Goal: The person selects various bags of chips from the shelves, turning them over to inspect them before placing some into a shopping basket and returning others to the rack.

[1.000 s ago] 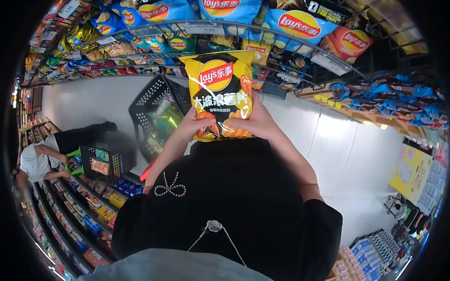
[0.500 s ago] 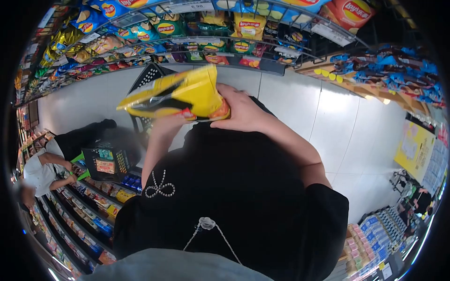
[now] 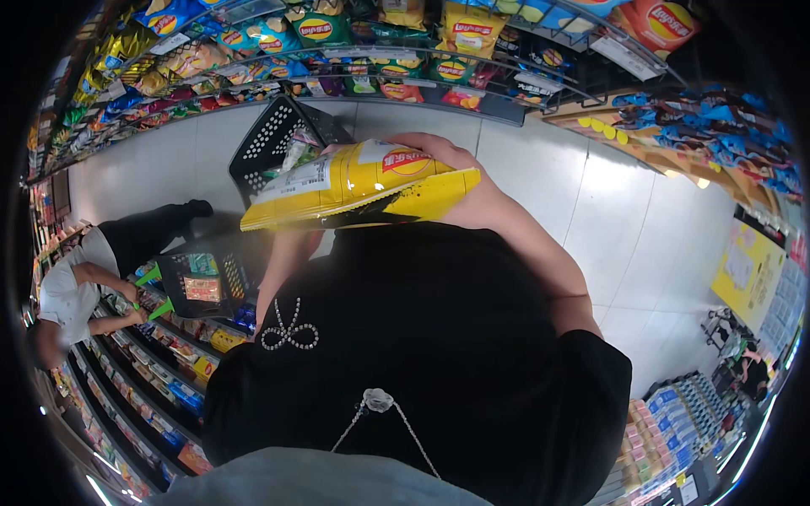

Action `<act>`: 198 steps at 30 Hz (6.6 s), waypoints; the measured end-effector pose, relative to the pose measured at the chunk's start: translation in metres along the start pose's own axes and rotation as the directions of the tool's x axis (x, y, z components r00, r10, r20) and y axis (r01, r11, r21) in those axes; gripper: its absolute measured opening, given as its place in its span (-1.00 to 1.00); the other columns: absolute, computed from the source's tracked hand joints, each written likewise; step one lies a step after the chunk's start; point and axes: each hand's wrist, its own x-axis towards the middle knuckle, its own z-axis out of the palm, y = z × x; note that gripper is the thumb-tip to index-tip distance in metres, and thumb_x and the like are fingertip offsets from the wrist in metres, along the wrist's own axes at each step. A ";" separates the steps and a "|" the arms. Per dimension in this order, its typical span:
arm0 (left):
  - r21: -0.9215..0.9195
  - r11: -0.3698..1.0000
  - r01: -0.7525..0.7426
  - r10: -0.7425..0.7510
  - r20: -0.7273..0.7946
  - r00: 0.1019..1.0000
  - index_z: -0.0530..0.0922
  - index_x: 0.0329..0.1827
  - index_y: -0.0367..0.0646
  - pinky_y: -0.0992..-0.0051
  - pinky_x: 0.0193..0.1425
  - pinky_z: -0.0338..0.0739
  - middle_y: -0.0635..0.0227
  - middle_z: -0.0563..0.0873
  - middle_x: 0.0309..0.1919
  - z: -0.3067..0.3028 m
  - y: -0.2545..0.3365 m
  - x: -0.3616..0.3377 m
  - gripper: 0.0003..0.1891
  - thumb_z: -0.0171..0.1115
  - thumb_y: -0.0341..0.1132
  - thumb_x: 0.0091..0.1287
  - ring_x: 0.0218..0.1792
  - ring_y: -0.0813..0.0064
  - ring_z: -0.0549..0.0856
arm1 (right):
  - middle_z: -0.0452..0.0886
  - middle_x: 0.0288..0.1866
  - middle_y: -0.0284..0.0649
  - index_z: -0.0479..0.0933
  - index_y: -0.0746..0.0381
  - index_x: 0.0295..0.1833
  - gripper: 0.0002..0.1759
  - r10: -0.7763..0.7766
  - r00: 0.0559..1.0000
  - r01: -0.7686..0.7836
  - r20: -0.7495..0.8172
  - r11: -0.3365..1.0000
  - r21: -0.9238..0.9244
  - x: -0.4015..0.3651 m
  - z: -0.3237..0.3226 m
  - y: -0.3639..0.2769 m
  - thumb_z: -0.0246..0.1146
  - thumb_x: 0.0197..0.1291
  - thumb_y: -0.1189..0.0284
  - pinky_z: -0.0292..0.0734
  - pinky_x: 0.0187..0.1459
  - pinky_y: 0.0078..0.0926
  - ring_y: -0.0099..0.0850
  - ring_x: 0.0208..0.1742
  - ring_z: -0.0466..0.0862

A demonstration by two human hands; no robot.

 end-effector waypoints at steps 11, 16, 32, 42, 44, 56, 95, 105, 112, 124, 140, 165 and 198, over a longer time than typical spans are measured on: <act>0.373 0.926 -0.060 0.063 0.003 0.998 0.43 0.03 -0.18 0.47 0.09 0.34 0.28 0.52 -0.04 -0.009 -0.015 -0.029 -0.45 0.39 -0.22 -0.05 -0.01 0.38 0.50 | 0.50 -0.02 -0.17 0.34 0.33 0.07 -0.35 -0.104 0.985 0.122 -0.140 0.985 0.125 0.010 0.021 -0.001 0.41 -0.21 0.43 0.39 0.00 -0.52 -0.45 -0.03 0.52; 0.197 0.978 0.063 -0.046 -0.087 0.995 0.43 -0.05 -0.25 0.48 -0.01 0.41 0.29 0.57 -0.13 -0.003 -0.004 -0.023 -0.38 0.50 -0.24 -0.20 -0.11 0.46 0.57 | 0.54 -0.17 -0.27 0.37 0.33 -0.02 -0.50 0.163 0.970 -0.082 -0.180 0.917 0.391 0.010 0.025 0.007 0.35 -0.17 0.63 0.46 -0.11 -0.57 -0.55 -0.16 0.54; 0.346 0.935 0.079 -0.097 0.034 0.995 0.17 0.17 -0.25 0.47 0.14 0.30 0.29 0.43 0.03 0.000 -0.009 -0.002 -0.13 0.51 -0.40 -0.24 0.06 0.54 0.41 | 0.43 0.02 -0.22 0.19 0.30 0.13 -0.36 0.314 0.854 0.002 -0.415 0.795 0.606 0.005 0.022 0.004 0.24 -0.14 0.72 0.36 0.05 -0.53 -0.49 0.03 0.44; 0.244 0.969 0.043 -0.020 -0.097 0.995 0.32 -0.10 -0.29 0.51 -0.06 0.41 0.32 0.54 -0.24 0.003 -0.012 -0.004 -0.35 0.52 -0.25 -0.22 -0.17 0.56 0.53 | 0.25 0.19 -0.17 -0.01 0.31 0.27 -0.17 0.234 0.894 0.003 -0.382 0.851 0.526 -0.005 0.021 0.005 0.32 -0.09 0.56 0.21 0.18 -0.48 -0.43 0.20 0.28; 0.132 0.990 0.047 -0.026 -0.151 0.988 0.31 -0.19 -0.28 0.54 -0.09 0.41 0.32 0.52 -0.27 0.006 -0.011 -0.003 -0.38 0.53 -0.26 -0.23 -0.19 0.60 0.50 | 0.17 0.25 -0.14 -0.08 0.33 0.30 -0.05 0.150 0.933 0.012 -0.326 0.896 0.443 -0.006 0.019 0.004 0.37 -0.15 0.52 0.11 0.24 -0.45 -0.40 0.26 0.19; 0.123 0.992 0.030 -0.013 -0.134 0.991 0.30 -0.16 -0.29 0.54 -0.06 0.40 0.32 0.53 -0.25 0.012 0.002 0.000 -0.40 0.50 -0.27 -0.17 -0.19 0.60 0.51 | 0.39 0.05 -0.24 0.05 0.30 0.22 -0.17 0.149 0.956 -0.043 -0.251 0.923 0.382 -0.007 0.024 -0.001 0.36 -0.19 0.60 0.34 0.07 -0.51 -0.52 0.05 0.41; 0.056 0.995 -0.084 0.094 -0.198 0.976 0.25 0.07 -0.27 0.69 -0.24 0.47 0.35 0.51 -0.12 -0.046 0.004 -0.057 -0.43 0.35 -0.38 0.03 -0.12 0.65 0.52 | 0.43 -0.01 -0.18 0.11 0.29 0.15 -0.24 0.224 0.901 -0.042 -0.371 0.897 0.439 0.027 0.081 -0.005 0.30 -0.21 0.73 0.45 -0.02 -0.48 -0.44 -0.03 0.51; 0.599 0.790 0.133 0.013 -0.233 0.972 0.36 -0.04 -0.23 0.54 -0.33 0.47 0.31 0.57 -0.37 -0.072 -0.022 -0.087 -0.46 0.39 -0.21 -0.02 -0.39 0.51 0.59 | 0.42 -0.02 -0.25 0.19 0.28 0.13 -0.35 0.227 0.813 0.032 -0.537 0.902 0.431 0.024 0.081 -0.008 0.26 -0.15 0.69 0.42 -0.04 -0.55 -0.48 -0.07 0.49; 0.785 0.434 0.441 -0.274 -0.352 0.895 0.40 -0.08 -0.17 0.22 -0.19 0.50 0.05 0.58 -0.26 -0.093 -0.104 -0.172 -0.46 0.14 0.10 0.08 -0.27 0.09 0.61 | 0.43 -0.05 -0.23 0.17 0.30 0.12 -0.36 0.218 0.738 0.075 -0.639 0.914 0.399 0.019 0.072 -0.005 0.29 -0.11 0.62 0.41 -0.04 -0.54 -0.47 -0.08 0.48; 0.824 0.123 0.553 -0.170 -0.531 0.830 0.49 -0.46 -0.29 0.25 -0.48 0.52 0.06 0.59 -0.63 -0.073 -0.075 -0.168 -0.45 0.08 0.16 0.10 -0.55 0.10 0.62 | 0.45 -0.06 -0.24 0.19 0.29 0.13 -0.41 0.286 0.724 0.061 -0.628 0.881 0.470 0.025 0.071 -0.009 0.24 -0.07 0.63 0.45 -0.09 -0.53 -0.46 -0.12 0.52; 0.800 0.081 0.595 0.048 -0.599 0.799 0.48 -0.49 -0.24 0.20 -0.40 0.51 0.05 0.60 -0.59 -0.166 -0.093 -0.112 -0.46 0.16 0.18 0.02 -0.48 0.05 0.62 | 0.49 -0.10 -0.21 0.24 0.32 0.07 -0.46 0.267 0.706 0.118 -0.656 0.869 0.481 0.021 0.070 -0.008 0.25 -0.07 0.65 0.49 -0.14 -0.56 -0.48 -0.15 0.55; 0.629 -0.070 0.775 0.126 -0.765 0.632 0.54 -0.36 -0.22 0.16 -0.27 0.50 0.03 0.63 -0.43 -0.301 -0.058 -0.070 -0.41 0.09 0.24 0.03 -0.32 0.04 0.62 | 0.49 -0.06 -0.11 0.31 0.32 0.01 -0.17 -0.093 -0.051 0.415 -0.994 0.904 -0.105 -0.077 -0.031 0.012 0.12 -0.09 -0.22 0.45 0.00 -0.19 -0.21 -0.08 0.54; 0.653 0.069 0.755 0.169 -0.753 0.636 0.56 -0.36 -0.15 0.27 -0.21 0.52 0.08 0.62 -0.38 -0.319 -0.086 -0.081 -0.58 0.14 0.07 0.04 -0.27 0.18 0.63 | 0.46 -0.12 -0.28 0.22 0.23 0.14 -0.43 0.314 0.743 -0.052 -0.591 0.908 0.417 0.038 0.069 0.044 0.24 -0.03 0.58 0.47 -0.14 -0.54 -0.49 -0.15 0.51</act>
